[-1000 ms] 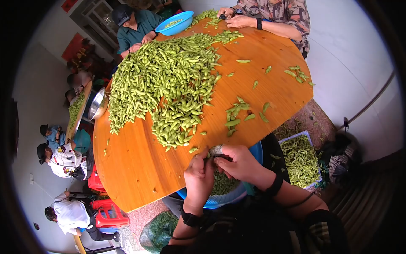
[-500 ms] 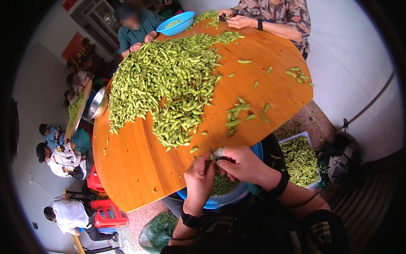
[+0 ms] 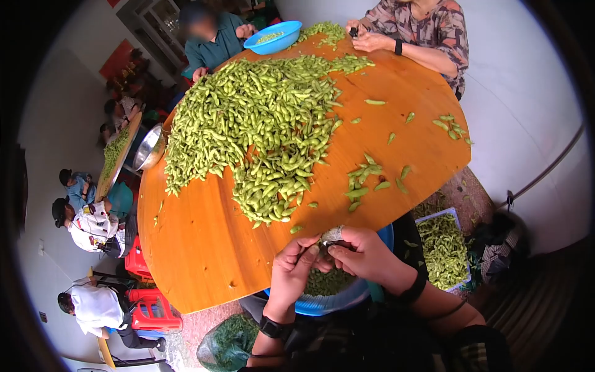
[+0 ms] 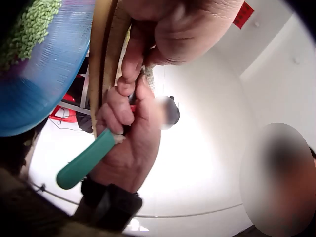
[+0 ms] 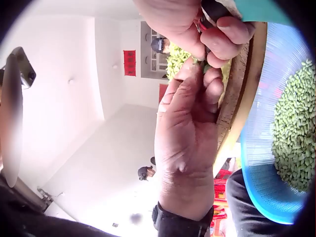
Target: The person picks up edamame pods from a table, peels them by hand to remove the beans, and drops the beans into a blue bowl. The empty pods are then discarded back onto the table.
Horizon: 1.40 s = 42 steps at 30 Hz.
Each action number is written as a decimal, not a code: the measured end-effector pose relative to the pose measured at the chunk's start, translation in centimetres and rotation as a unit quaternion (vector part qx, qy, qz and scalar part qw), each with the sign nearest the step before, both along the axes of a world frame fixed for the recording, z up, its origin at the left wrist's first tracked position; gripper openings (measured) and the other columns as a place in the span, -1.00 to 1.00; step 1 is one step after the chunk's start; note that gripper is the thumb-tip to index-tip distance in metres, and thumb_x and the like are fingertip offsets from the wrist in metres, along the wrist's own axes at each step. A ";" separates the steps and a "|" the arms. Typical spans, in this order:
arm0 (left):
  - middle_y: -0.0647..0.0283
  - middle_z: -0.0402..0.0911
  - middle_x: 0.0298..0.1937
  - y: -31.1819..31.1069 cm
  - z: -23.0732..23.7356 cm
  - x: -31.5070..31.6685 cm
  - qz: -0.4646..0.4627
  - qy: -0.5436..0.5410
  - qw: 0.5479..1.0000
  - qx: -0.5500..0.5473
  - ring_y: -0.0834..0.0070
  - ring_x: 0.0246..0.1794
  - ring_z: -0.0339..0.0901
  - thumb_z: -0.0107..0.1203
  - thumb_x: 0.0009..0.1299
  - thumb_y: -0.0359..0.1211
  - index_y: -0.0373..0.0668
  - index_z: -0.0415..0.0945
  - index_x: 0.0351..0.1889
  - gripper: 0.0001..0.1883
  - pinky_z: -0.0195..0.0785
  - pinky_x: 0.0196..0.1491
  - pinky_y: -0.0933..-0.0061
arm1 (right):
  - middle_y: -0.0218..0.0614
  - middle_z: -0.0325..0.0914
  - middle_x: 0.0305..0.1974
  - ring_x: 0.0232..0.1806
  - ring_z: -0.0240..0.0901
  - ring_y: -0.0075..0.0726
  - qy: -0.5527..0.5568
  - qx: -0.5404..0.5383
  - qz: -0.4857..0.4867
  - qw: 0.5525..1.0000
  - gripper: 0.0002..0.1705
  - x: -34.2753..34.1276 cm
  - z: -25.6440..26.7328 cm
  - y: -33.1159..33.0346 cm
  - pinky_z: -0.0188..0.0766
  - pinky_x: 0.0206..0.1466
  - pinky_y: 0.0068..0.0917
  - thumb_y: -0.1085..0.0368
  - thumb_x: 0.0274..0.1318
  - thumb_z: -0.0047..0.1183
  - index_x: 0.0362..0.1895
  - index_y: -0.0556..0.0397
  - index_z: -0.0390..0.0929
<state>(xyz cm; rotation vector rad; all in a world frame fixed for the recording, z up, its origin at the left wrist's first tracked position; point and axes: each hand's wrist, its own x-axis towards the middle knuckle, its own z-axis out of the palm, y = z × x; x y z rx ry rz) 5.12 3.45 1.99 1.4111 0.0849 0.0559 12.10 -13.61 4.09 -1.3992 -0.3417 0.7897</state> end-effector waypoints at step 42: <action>0.09 0.62 -0.27 1.4 0.4 6.6 0.173 -0.122 0.816 0.538 0.18 -0.50 0.59 0.14 0.39 -0.43 -0.23 0.55 -0.15 -0.88 0.48 -0.42 0.29 | -0.45 0.48 -0.52 -0.65 0.30 -0.69 -0.097 -0.031 -0.051 0.994 -0.74 6.2 0.6 -2.5 0.27 -0.59 -0.65 0.36 0.33 -0.10 0.03 0.05 0.53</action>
